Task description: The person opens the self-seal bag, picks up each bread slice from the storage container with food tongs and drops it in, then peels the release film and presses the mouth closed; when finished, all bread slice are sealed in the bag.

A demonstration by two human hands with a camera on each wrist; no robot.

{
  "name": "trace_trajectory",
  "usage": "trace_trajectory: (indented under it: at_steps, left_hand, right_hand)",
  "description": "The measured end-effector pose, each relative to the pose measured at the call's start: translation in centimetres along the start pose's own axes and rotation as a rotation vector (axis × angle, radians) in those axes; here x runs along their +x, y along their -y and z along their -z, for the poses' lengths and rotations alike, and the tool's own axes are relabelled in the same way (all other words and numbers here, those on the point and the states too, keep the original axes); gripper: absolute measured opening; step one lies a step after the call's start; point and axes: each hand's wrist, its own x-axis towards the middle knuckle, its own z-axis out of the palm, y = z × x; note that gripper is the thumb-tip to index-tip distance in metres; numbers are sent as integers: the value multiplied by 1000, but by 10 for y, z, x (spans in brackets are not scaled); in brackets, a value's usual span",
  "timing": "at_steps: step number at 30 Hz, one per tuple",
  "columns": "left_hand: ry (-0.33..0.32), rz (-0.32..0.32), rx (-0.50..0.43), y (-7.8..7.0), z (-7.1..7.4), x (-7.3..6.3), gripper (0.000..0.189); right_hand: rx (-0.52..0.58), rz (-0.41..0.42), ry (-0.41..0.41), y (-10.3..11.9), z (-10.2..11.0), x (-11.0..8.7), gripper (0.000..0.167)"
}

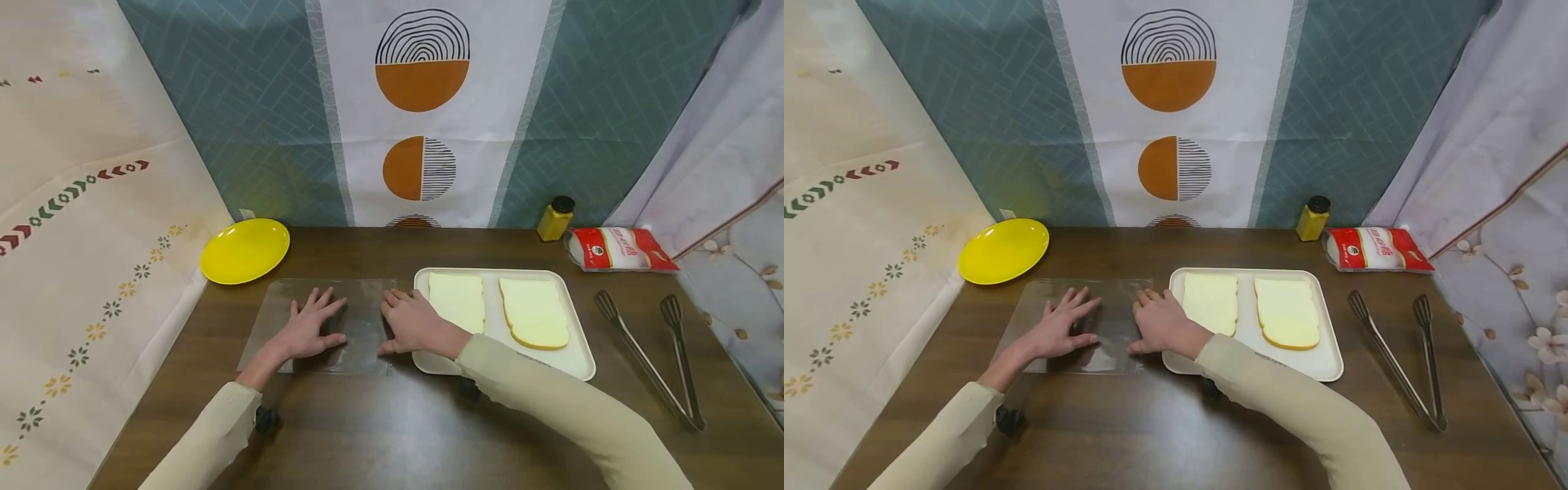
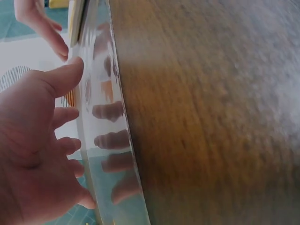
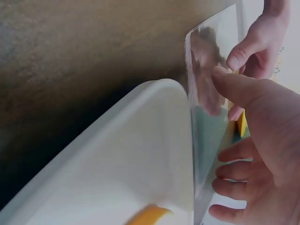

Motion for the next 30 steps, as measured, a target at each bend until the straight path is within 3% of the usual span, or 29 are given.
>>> trace_trajectory:
  at_steps: [17,25,30]
  left_hand:
    - [36,25,56,8,-7,0,85]
    - [-1,29,49,10,-10,0,84]
    - [-58,19,32,11,-12,0,78]
  right_hand:
    - [-2,-8,62,3,-11,13,101]
    - [14,-4,96,3,-10,14,104]
    - [20,-4,115,3,-9,14,104]
